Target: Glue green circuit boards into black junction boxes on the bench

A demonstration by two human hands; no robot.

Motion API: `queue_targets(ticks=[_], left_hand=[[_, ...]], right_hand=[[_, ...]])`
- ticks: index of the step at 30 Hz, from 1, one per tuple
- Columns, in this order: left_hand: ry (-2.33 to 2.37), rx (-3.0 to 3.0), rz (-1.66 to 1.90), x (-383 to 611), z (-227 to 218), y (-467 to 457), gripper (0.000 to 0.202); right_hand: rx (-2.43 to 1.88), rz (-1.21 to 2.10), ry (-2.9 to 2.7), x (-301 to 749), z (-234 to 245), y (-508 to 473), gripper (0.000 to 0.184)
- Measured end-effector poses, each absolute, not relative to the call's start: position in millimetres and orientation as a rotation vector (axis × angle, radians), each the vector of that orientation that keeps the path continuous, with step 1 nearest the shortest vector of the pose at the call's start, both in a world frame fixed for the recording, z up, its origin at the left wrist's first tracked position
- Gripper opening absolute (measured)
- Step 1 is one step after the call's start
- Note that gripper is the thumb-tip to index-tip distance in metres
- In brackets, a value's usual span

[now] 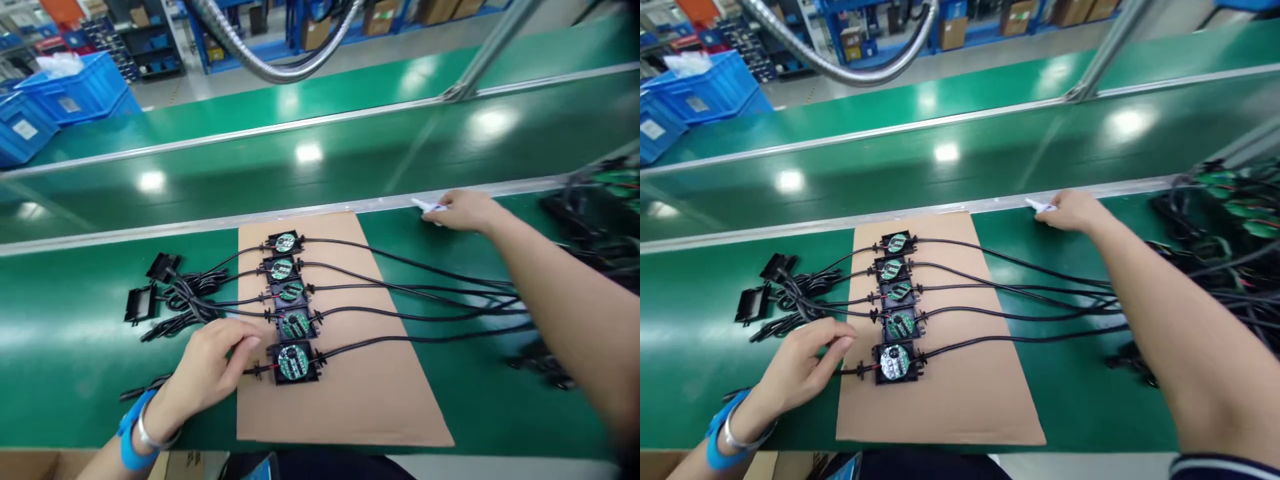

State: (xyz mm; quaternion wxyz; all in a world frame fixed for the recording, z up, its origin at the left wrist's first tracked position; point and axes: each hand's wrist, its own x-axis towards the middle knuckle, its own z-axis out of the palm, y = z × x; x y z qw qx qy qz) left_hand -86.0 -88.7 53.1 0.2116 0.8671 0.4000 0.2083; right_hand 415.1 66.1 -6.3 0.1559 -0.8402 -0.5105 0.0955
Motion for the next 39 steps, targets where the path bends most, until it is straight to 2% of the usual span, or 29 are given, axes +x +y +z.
queue_targets(ticks=[3, 6, 9, 11, 14, 18, 24, 34, 37, 39], left_hand=[[1.106, 2.232, 0.539, -73, 58, -92, 0.017], [1.041, 2.0, 0.502, -48, 57, -97, 0.023], [0.93, 1.592, 0.593, -20, 45, -99, 0.037], [0.894, 1.3, 0.722, -7, 35, -99, 0.042], [0.883, 1.063, 0.86, -1, 24, -94, 0.045], [0.93, 1.019, 0.877, -9, 22, -86, 0.046], [1.029, 1.002, 0.841, -18, 19, -82, 0.049], [1.006, 0.993, 0.863, -18, 20, -86, 0.054], [0.978, 0.955, 0.894, -20, 22, -84, 0.053], [0.964, 0.925, 0.914, -21, 23, -82, 0.053]], right_hand=[[-2.458, 0.348, -1.385, 379, 11, 45, 0.027], [-2.037, 0.564, -1.316, 309, 28, 1, 0.034], [-1.48, 0.925, -1.579, 228, 30, -51, 0.041], [-1.275, 1.17, -1.633, 188, 27, -78, 0.036], [-1.06, 1.492, -1.504, 159, 22, -92, 0.031], [-1.006, 1.651, -1.281, 156, 19, -81, 0.035], [-1.074, 1.631, -1.228, 149, 15, -75, 0.043], [-1.076, 1.33, -1.386, 148, 3, -87, 0.03], [-0.905, 1.142, -1.602, 157, 5, -82, 0.02], [-0.727, 0.913, -1.795, 163, 8, -77, 0.029]])
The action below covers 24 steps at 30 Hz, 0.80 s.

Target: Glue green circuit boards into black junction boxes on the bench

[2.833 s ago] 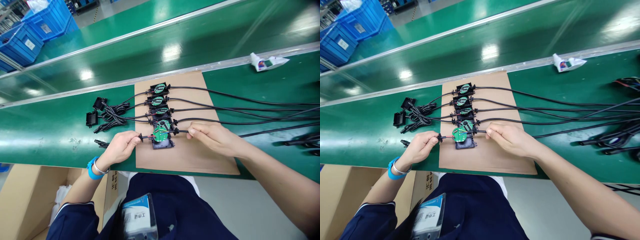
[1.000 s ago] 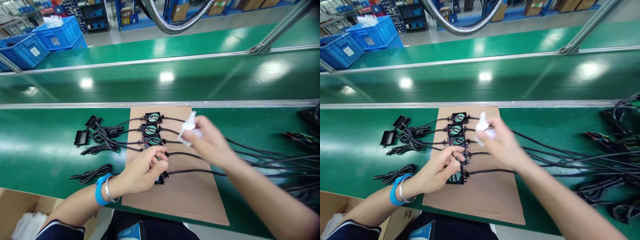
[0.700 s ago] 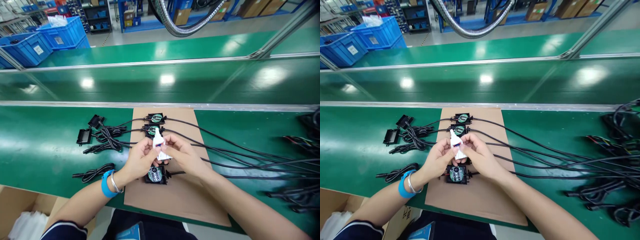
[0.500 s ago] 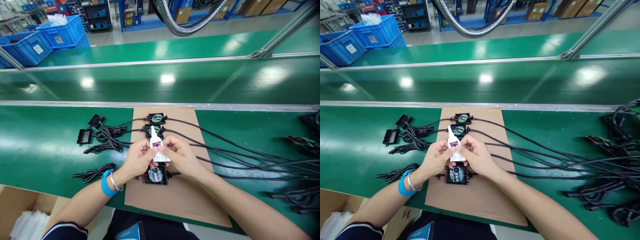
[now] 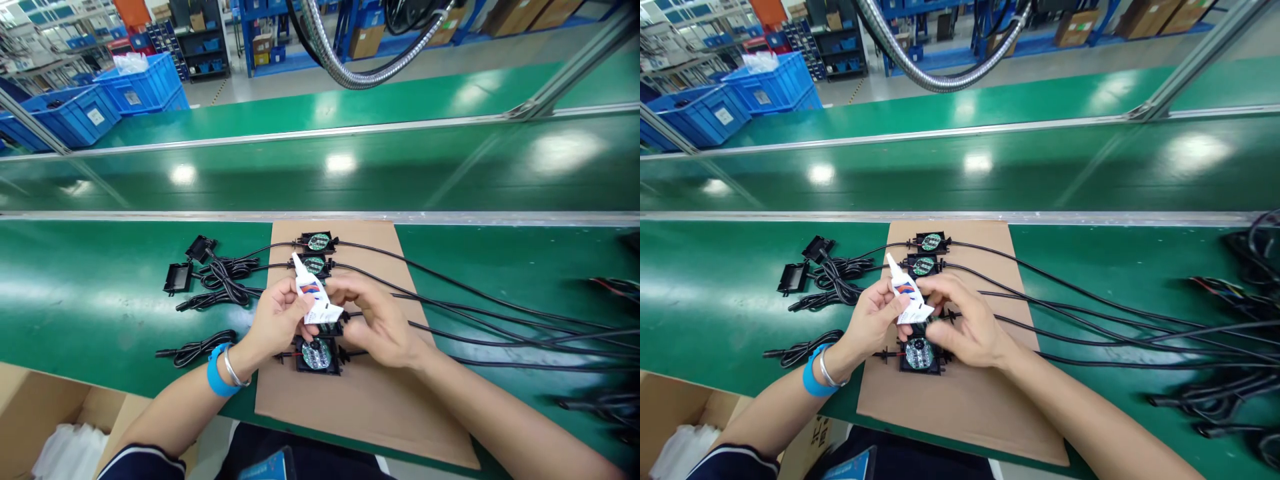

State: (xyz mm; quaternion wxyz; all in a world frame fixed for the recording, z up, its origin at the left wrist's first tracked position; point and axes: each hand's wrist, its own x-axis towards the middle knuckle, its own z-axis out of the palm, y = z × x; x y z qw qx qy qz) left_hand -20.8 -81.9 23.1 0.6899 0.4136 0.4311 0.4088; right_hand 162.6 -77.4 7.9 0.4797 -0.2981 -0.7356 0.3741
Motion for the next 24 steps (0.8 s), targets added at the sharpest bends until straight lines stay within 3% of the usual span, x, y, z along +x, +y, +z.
queue_targets(ticks=[2, 4, 8, 12, 19, 24], left_hand=[[0.94, 0.927, 0.912, -22, 22, -81, 0.054], [0.897, 0.959, 0.891, -23, 21, -83, 0.056], [0.872, 1.13, 0.85, -23, 19, -90, 0.056], [0.94, 1.192, 0.858, -18, 20, -95, 0.051], [0.942, 1.097, 0.869, -5, 15, -99, 0.045], [0.995, 1.507, 0.756, -17, 27, -96, 0.032]], right_hand=[[-0.634, 0.736, -1.914, 164, 11, -76, 0.024], [-0.708, 0.692, -1.96, 163, 14, -76, 0.006], [-1.022, 0.951, -1.85, 160, 13, -81, 0.019], [-1.067, 1.26, -1.555, 155, 9, -85, 0.024], [-1.15, 0.996, -1.569, 151, 8, -97, 0.026], [-1.424, 0.851, -1.777, 189, 45, -33, 0.035]])
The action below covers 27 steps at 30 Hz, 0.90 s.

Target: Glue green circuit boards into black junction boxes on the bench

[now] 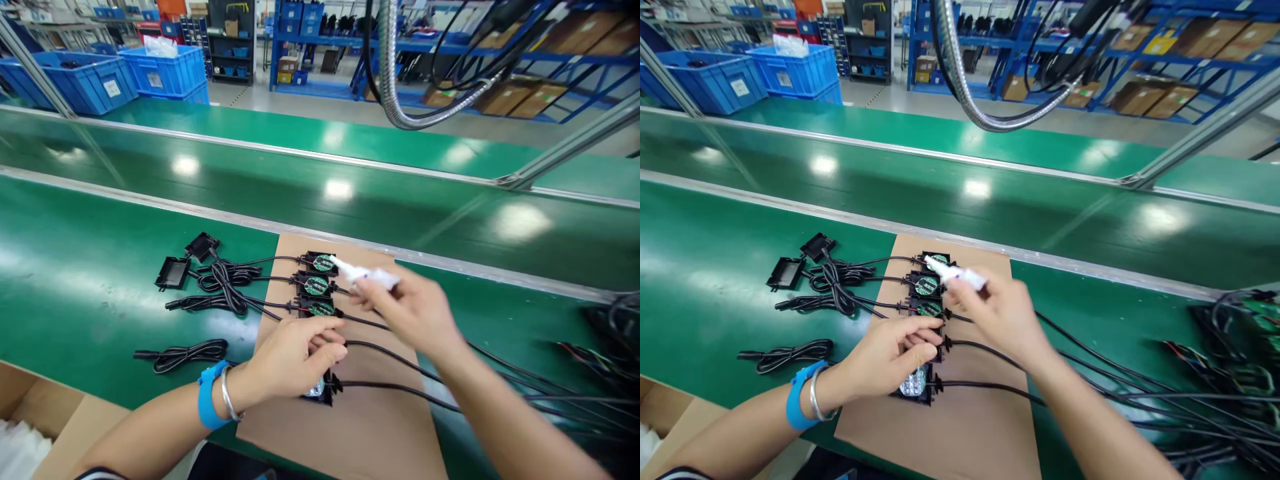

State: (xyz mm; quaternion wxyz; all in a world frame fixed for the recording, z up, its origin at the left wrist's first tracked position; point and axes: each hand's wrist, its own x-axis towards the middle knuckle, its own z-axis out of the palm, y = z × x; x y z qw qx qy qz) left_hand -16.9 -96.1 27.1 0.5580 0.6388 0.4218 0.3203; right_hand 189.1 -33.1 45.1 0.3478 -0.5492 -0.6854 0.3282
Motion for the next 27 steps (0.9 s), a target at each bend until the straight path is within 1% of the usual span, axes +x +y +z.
queue_targets(ticks=[2, 4, 7, 10, 17, 22, 27], left_hand=[[1.045, 1.73, 0.8, -26, 32, -95, 0.028], [1.088, 1.923, 0.889, -34, 33, -95, 0.023], [1.175, 2.157, 0.969, -42, 31, -95, 0.025], [1.249, 2.317, 0.92, -46, 30, -95, 0.023], [1.277, 2.406, 0.855, -46, 36, -92, 0.022], [1.278, 2.405, 0.889, -44, 38, -90, 0.02], [1.28, 2.419, 0.831, -44, 36, -90, 0.022]], right_hand=[[-1.507, 0.674, -1.956, 202, 61, 8, 0.039], [-1.501, 0.58, -2.155, 205, 71, 45, 0.042], [-1.442, 0.613, -2.442, 194, 74, 80, 0.04], [-1.387, 0.685, -2.657, 178, 70, 95, 0.034], [-1.203, 0.678, -2.895, 165, 68, 110, 0.03], [-1.096, 0.618, -2.958, 164, 68, 112, 0.027], [-0.997, 0.592, -2.997, 162, 69, 112, 0.027]])
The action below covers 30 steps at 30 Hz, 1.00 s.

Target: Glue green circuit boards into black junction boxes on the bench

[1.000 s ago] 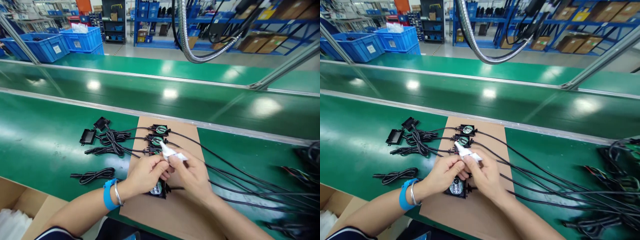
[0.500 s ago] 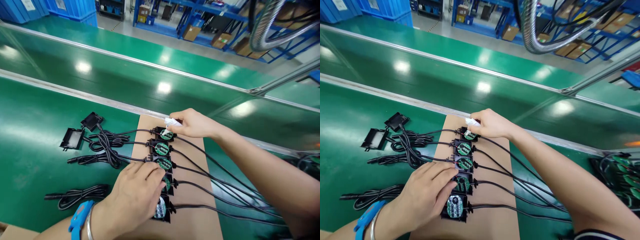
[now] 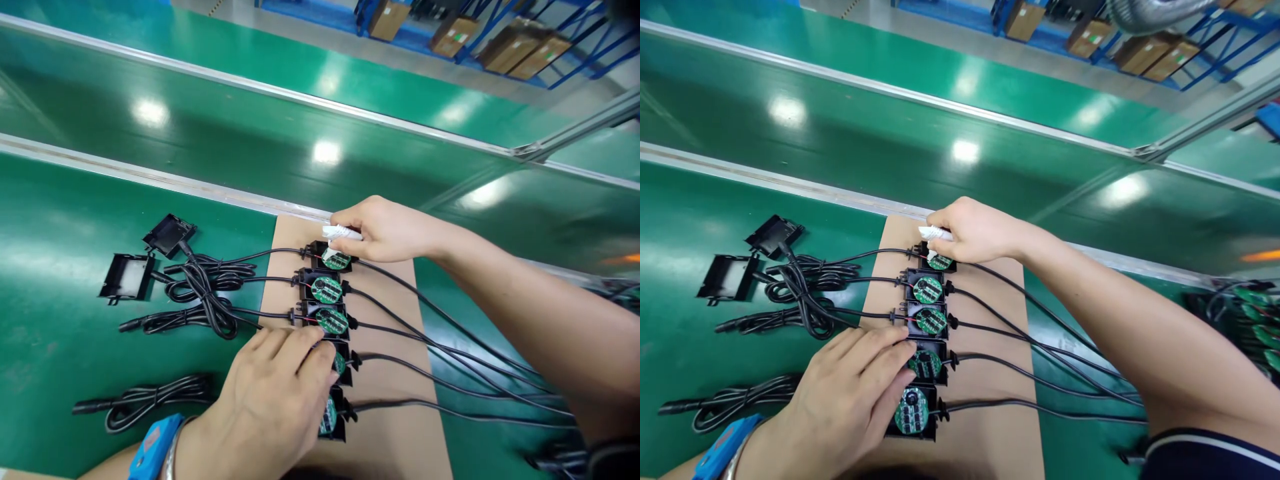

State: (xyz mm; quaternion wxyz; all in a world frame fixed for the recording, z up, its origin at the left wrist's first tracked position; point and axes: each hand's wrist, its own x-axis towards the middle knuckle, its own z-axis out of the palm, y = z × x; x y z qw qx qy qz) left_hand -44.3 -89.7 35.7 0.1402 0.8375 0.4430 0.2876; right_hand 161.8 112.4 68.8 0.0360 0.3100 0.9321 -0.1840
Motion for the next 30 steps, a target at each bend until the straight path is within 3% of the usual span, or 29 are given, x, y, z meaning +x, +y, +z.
queue_targets(ticks=[14, 23, 30], left_hand=[[1.276, 2.444, 0.786, -43, 31, -88, 0.024], [1.302, 2.51, 0.421, -37, 11, -85, 0.055], [1.288, 2.514, 0.34, -37, 5, -82, 0.061]], right_hand=[[0.891, -0.6, 2.889, 159, 70, 112, 0.022], [0.929, -0.546, 2.822, 171, 75, 111, 0.026], [0.874, -0.55, 2.815, 178, 81, 106, 0.027]])
